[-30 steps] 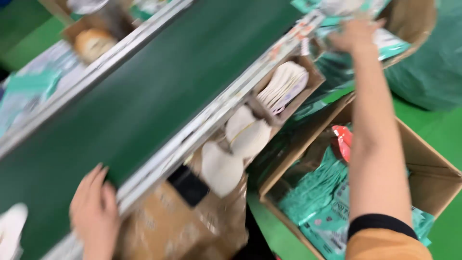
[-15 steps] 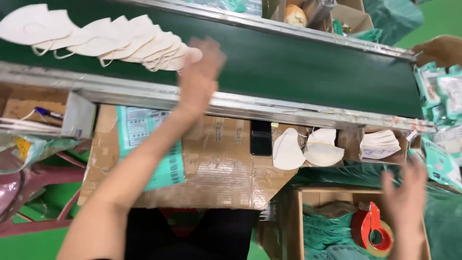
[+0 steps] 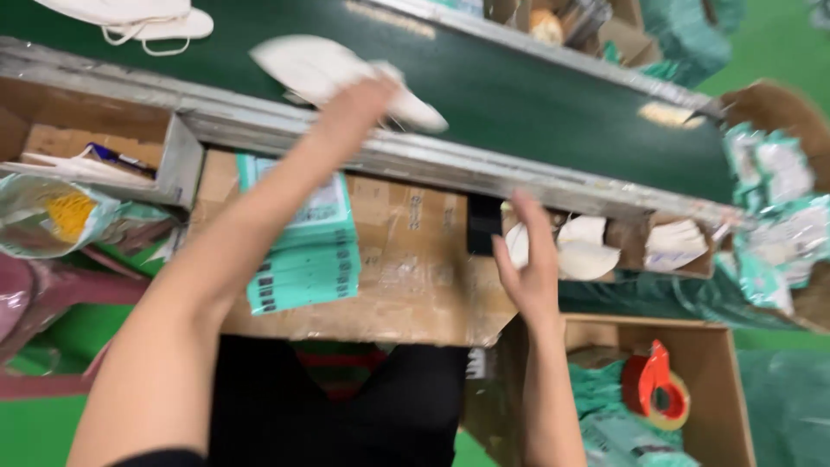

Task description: The recorder is packing multiple face masks into individual retail pouches and placing them onto a conveyor belt.

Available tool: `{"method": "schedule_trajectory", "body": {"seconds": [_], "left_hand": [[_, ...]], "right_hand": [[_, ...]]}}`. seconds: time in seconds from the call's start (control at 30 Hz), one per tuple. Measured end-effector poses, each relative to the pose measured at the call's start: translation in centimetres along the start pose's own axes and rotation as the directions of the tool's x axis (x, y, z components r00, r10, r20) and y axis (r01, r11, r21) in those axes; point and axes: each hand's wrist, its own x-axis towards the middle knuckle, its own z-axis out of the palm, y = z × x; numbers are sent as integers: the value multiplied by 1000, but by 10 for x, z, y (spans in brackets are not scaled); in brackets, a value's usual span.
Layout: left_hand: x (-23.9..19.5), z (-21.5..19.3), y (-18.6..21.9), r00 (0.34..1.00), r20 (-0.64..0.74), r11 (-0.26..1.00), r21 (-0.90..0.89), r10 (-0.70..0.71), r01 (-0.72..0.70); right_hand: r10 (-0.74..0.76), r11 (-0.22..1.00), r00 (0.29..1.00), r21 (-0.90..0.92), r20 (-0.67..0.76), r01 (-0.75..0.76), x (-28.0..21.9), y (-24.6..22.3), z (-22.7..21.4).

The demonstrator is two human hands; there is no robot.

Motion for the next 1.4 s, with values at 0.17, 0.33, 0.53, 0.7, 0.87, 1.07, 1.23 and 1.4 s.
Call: {"method": "schedule_trajectory", "body": {"seconds": [0.17,0.33,0.53,0.7,0.87,1.07,1.23,1.4], "left_hand": [[-63,-77,164,875,37,846,-279,482,-454],[-107,-84,189,927,-49,797,-494,372,-346],[-155,17,169,971,210,831,-515,-116,210],[-165,50,173,882,412,631,-627,-229,457],[-167,54,179,907,347,592,-688,-239,420],[-184,54,177,941,283,613,-716,-184,335],[-188,62,179,951,271,689,-662,-147,295],[-175,56,190,883,403,612,-643,-240,460]], "right_hand": [[-152,984,988,99,36,148,16,-7,25],[208,911,965,328,161,-251,-37,26,38],[216,862,939,401,268,-312,-56,21,52],[313,840,924,390,218,-377,-84,50,79],[276,761,947,564,166,-320,-92,38,98],[413,663,905,648,101,-375,-121,45,116],[371,576,910,723,185,-381,-135,59,127],[283,631,950,721,130,-287,-122,37,115]]}}
